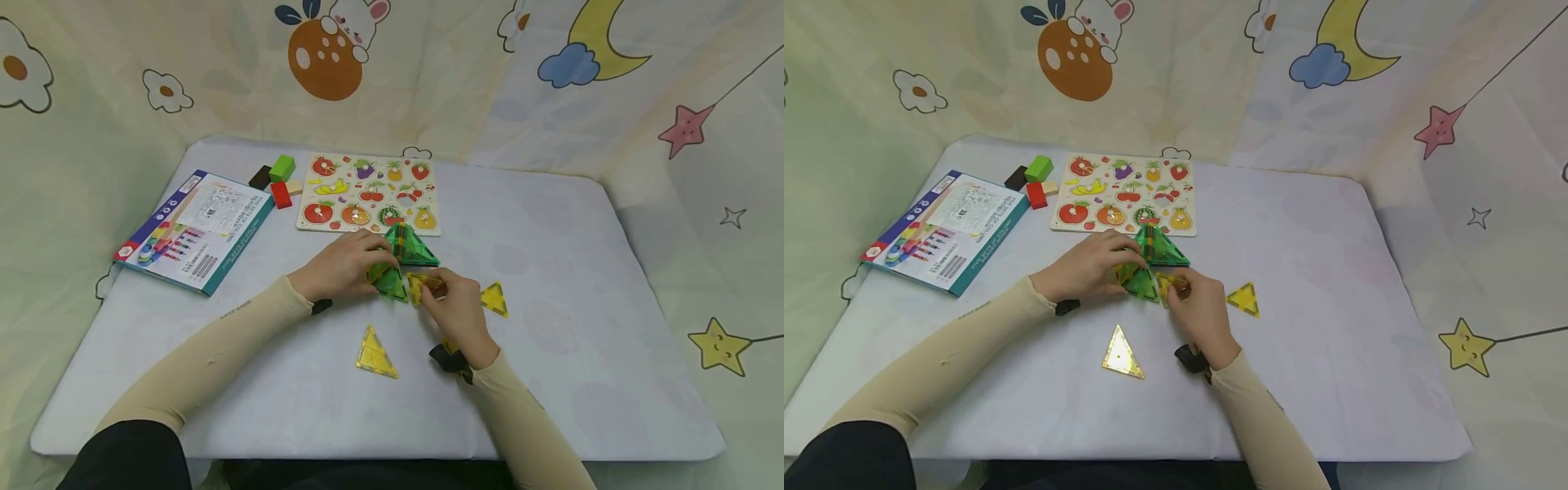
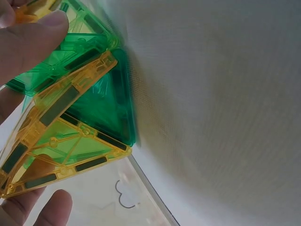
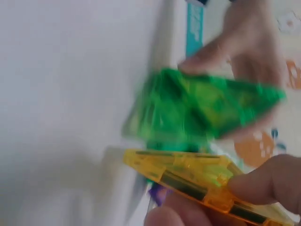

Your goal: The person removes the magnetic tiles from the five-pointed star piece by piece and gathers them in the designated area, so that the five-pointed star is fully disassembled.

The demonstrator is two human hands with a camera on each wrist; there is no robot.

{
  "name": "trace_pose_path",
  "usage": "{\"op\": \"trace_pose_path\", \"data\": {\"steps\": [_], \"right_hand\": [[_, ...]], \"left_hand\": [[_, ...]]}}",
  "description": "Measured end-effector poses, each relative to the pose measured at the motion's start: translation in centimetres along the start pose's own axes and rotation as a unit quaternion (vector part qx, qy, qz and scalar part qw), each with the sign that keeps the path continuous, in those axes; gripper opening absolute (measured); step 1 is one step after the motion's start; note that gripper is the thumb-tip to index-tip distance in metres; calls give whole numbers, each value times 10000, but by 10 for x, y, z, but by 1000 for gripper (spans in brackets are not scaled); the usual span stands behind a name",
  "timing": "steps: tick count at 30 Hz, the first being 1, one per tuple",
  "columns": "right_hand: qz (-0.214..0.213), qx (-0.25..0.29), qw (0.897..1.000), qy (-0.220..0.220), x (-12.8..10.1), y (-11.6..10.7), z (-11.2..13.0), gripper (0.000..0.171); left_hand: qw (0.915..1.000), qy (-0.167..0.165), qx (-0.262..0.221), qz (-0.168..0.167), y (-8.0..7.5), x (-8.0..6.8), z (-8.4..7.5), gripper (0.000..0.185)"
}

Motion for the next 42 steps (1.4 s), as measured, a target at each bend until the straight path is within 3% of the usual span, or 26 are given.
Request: {"op": "trace_pose_path", "data": {"steps": [5,11,15,20,30,33,36,39,42], "right_hand": [[-157,530,9964,637,-13,-30,-36,20],[-131,712,9815,1775,-48,-82,-90,30],[245,428,9675,2481,-73,-105,-118,35],[770,-160,9514,2978,-90,-109,-138,42],[420,-876,9505,2952,-78,-100,-132,50],[-160,-833,9636,2534,-66,-91,-113,39],[-493,-613,9829,1668,-47,-74,-87,23],[-51,-183,9956,912,-25,-50,-60,14],[666,315,9958,543,-8,-26,-31,18]], "left_hand": [[10000,29,-35,-38,1,-1,2,54],[10000,72,-51,-47,1,0,3,55],[9999,54,-102,-21,1,0,3,54],[9999,80,-122,-4,0,0,4,54],[9996,82,-272,48,3,1,6,54],[9995,31,-296,77,2,1,6,54],[9993,-1,-347,107,1,0,5,55],[9992,-34,-368,146,0,1,4,55],[9992,-43,-362,150,1,1,4,55]]}}
Point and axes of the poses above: each hand's wrist, its own x-axis towards the middle knuckle, its own y-axis out of the palm, z = x × y, the point moved 2 cm from there along x, towards the middle knuckle, and after that the axes turned 11 degrees about z, right-handed, at the moved point
